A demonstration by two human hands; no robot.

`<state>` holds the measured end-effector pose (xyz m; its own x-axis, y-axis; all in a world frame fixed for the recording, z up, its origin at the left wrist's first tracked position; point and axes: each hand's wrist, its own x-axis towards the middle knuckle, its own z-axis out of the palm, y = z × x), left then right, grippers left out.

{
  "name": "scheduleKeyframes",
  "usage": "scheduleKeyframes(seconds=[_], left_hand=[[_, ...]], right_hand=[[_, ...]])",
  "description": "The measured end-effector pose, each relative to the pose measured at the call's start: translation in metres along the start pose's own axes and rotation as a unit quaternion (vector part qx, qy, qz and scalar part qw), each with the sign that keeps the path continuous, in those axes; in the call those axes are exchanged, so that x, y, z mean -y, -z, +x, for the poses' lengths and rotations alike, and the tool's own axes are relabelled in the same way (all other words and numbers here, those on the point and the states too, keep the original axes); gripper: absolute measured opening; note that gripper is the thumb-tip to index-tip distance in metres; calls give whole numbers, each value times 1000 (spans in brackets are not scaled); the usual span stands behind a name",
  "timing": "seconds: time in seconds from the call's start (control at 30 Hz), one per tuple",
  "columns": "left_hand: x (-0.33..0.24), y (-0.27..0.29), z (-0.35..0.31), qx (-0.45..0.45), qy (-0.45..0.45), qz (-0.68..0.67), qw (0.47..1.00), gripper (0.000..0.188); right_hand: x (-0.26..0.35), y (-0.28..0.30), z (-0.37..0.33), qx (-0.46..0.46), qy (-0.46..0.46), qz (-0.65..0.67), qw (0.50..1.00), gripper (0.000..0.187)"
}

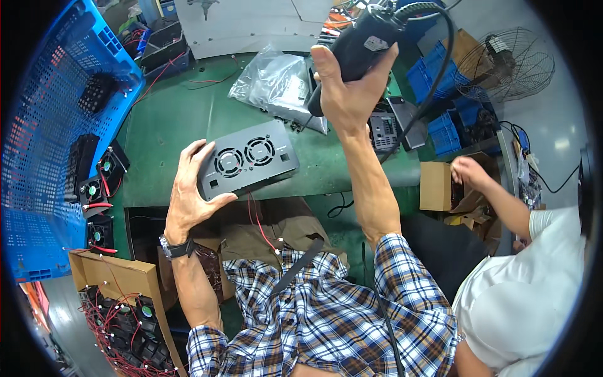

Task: Assembling cooling fan units into a housing using an electric screwdriver on a production floor.

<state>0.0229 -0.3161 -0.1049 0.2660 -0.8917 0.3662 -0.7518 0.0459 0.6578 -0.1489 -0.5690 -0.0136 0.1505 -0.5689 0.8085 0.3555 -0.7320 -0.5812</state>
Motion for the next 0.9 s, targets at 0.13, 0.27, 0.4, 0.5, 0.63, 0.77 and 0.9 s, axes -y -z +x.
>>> scheduleKeyframes(seconds=[0.13,0.27,0.4,0.5,0.63,0.77,0.9], left_hand=[[0,0,-3,-11,3,17,1000,109],[-5,10,-6,-45,11,45,998,101],[-38,4,5,-170,-3,37,985,61],[-54,-14,21,-168,-13,-47,985,58],[-54,-30,30,-187,-6,-127,974,47],[-50,-30,21,-194,27,-191,962,26],[-49,-29,13,-211,22,-169,962,19]], right_hand=[[-12,5,-4,-9,12,-25,1000,73],[-3,9,7,-28,65,-35,997,75],[51,-13,14,-98,-64,68,991,85],[44,-15,33,-36,47,146,988,50],[79,-42,29,-51,4,208,977,47],[85,-55,20,-45,-12,221,974,45],[86,-62,12,-42,-24,220,974,45]])
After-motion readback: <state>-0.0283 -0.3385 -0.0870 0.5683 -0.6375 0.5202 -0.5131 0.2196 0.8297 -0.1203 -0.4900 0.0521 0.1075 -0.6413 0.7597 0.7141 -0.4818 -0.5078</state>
